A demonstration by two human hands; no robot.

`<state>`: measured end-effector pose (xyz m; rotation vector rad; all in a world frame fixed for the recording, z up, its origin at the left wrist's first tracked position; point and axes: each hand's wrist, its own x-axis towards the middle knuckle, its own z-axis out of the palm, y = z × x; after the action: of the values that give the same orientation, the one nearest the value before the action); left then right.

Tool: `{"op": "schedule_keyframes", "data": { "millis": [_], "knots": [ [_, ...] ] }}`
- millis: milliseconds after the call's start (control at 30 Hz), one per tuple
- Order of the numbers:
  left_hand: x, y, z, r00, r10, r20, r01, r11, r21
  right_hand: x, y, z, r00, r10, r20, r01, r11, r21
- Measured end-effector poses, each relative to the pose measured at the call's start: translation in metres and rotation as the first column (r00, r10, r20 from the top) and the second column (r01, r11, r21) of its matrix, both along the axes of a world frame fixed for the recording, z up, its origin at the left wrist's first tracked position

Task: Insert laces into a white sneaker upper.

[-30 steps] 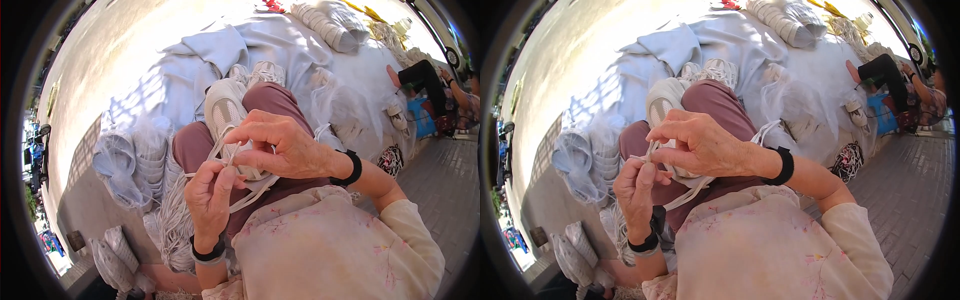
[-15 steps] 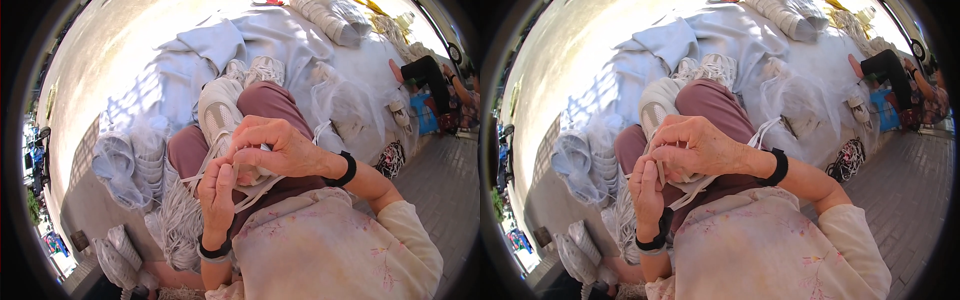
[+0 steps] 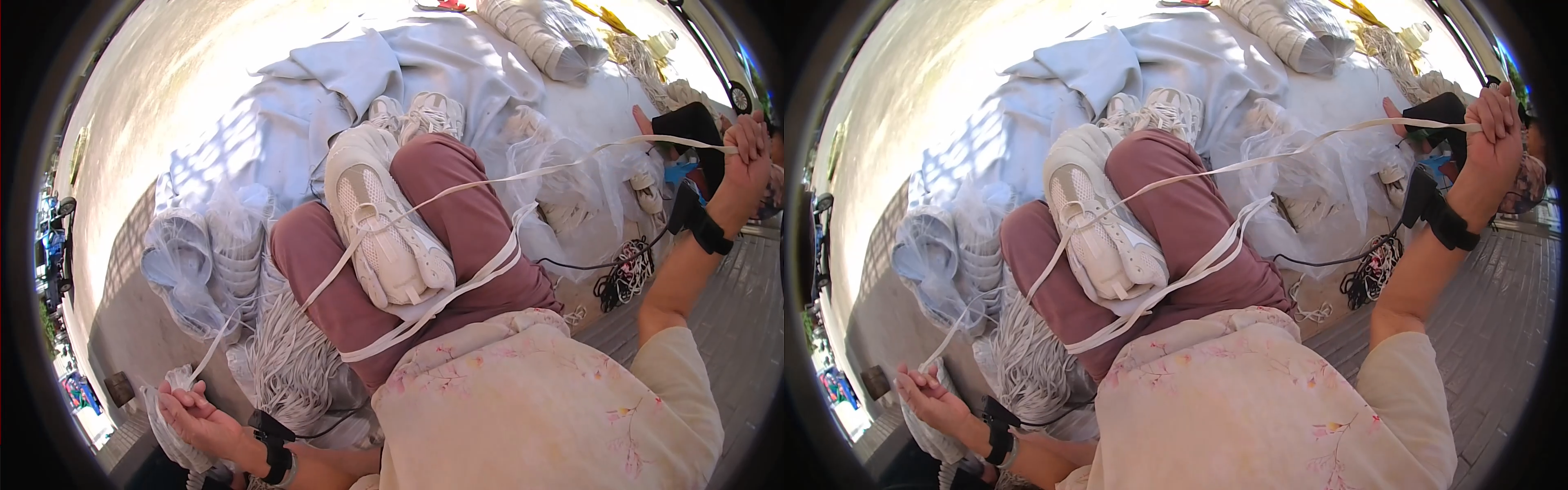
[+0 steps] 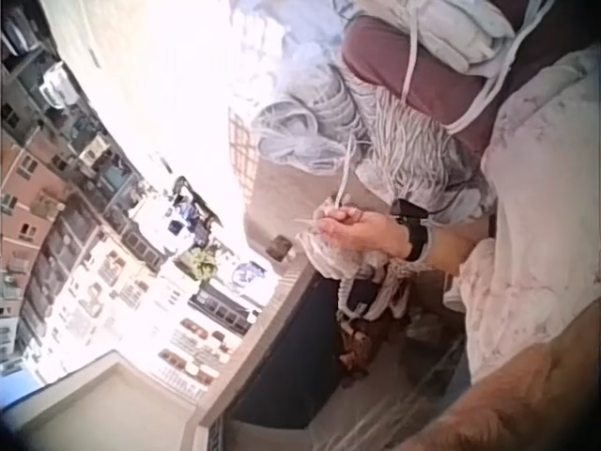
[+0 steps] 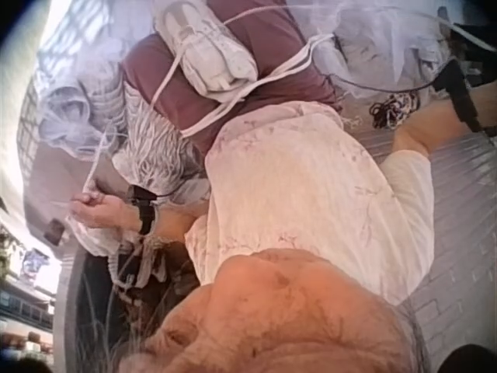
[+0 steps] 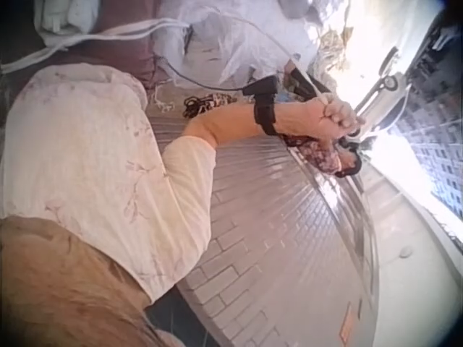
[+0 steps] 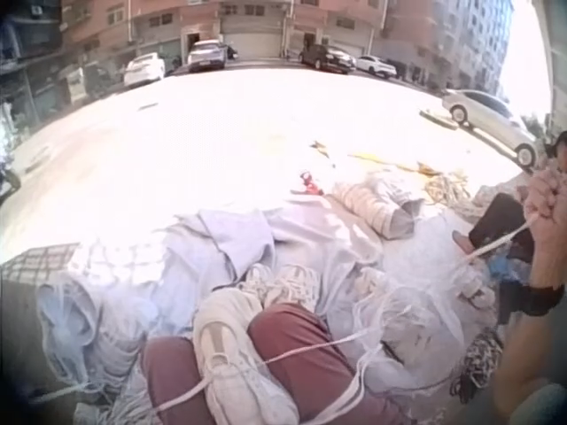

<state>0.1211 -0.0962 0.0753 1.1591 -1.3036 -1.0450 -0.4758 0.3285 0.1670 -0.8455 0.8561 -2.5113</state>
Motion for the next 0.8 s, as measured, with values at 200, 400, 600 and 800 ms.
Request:
{"op": "schedule_keyframes", "data": {
  "millis": [200,400,600,800],
  "knots": [
    [-0.077,0.037,-0.035,0.868,-0.422,0.261,0.394,0.906,0.156,0.121,-0.145,-0.084,0.962,-0.228,-0.152,0.273,0.751,0.602],
    [-0.152,0.056,-0.049,0.767,-0.594,0.243,0.583,0.803,0.126,0.208,-0.223,-0.142,0.662,0.303,-0.685,0.362,0.671,0.647],
    [-0.173,0.057,-0.064,0.566,-0.648,0.51,0.691,0.71,0.136,0.236,-0.248,-0.174,0.604,0.413,-0.682,0.426,0.556,0.714],
    [-0.176,0.046,-0.066,0.411,-0.685,0.602,0.729,0.643,0.235,0.232,-0.255,-0.179,0.589,0.508,-0.628,0.325,0.563,0.76]
  ]
}}
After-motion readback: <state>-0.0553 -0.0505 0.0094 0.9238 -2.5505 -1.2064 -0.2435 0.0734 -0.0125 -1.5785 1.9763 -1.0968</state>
